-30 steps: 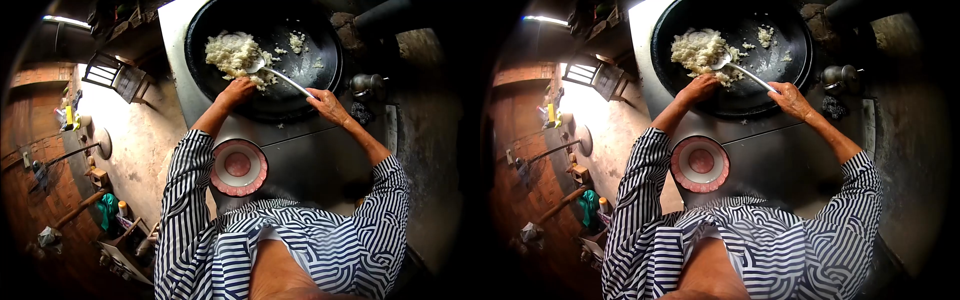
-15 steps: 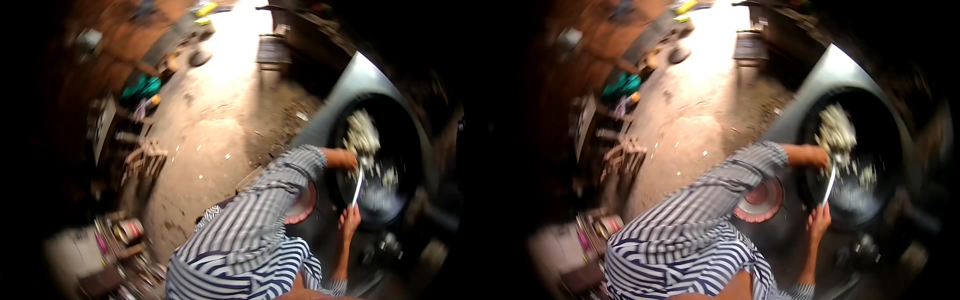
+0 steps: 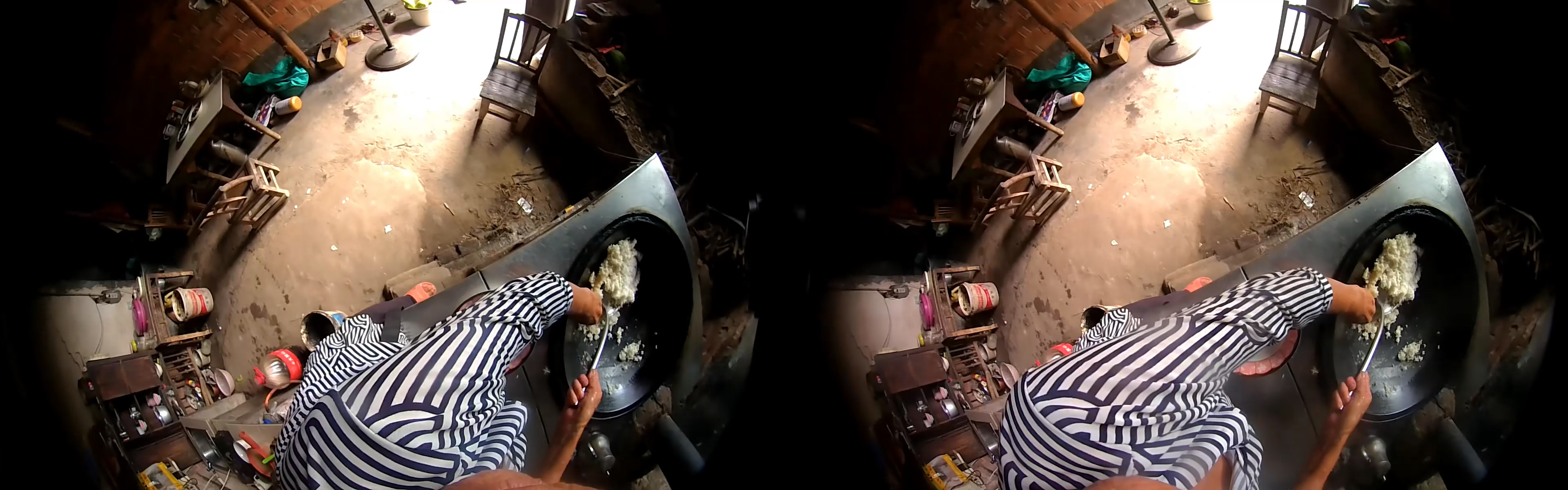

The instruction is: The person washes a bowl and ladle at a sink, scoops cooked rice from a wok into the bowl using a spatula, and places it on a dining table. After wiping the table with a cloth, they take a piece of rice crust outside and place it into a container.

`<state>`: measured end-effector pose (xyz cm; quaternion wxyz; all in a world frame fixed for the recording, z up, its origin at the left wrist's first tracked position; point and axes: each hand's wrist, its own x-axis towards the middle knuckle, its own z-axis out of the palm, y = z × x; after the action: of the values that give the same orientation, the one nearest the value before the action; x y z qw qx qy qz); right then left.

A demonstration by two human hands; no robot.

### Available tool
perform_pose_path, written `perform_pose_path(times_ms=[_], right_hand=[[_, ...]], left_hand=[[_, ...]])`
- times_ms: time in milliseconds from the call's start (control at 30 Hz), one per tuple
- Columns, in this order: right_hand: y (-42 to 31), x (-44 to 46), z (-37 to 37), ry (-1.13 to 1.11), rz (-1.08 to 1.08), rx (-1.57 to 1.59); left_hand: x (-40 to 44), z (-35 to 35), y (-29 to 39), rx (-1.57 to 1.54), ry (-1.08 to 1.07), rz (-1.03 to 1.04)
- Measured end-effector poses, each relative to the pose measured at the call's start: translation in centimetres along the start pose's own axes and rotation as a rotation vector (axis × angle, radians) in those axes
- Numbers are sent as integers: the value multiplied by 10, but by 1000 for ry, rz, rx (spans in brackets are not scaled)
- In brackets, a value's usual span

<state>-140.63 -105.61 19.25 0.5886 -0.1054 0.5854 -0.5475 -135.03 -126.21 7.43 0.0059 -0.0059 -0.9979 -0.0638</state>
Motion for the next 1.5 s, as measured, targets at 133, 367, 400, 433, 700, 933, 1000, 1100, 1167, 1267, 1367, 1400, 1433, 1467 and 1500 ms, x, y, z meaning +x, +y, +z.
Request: perform_pose_path(times_ms=[133,367,400,433,700,933,1000,1100,1167,1267,1367,1400,1433,1467,1500], right_hand=[[1,10,-13,52,67,129],[-1,85,-59,325,-5,-376],[4,104,-76,331,-71,-430],[3,122,-88,292,-113,-447],[-7,143,-116,249,-27,-167],[-14,151,-126,154,-27,189],[-15,153,-122,115,-61,285],[-14,162,-116,108,-96,340],[-21,169,-112,113,-127,363],[-30,180,-124,63,-105,427],[-57,193,-157,-231,-86,921],[-64,191,-170,-382,-52,1159],[-66,192,-183,-444,-62,1168],[-71,187,-190,-506,-73,1177],[-72,174,-198,-249,-89,913]], left_hand=[[6,6,-1,14,73,39],[82,52,-59,-106,57,-26],[87,25,-63,-33,-90,56],[98,38,-73,-126,-55,39],[155,63,-64,-14,37,130],[165,77,-66,-68,66,168],[163,84,-66,-89,99,186],[166,88,-69,-125,174,209],[170,81,-68,-107,3,173],[169,74,-57,-101,-56,136],[172,68,-60,-156,-19,134],[172,75,-60,-159,-25,140],[173,81,-63,-176,57,163],[175,92,-67,-194,139,185],[177,103,-70,-177,129,194]])
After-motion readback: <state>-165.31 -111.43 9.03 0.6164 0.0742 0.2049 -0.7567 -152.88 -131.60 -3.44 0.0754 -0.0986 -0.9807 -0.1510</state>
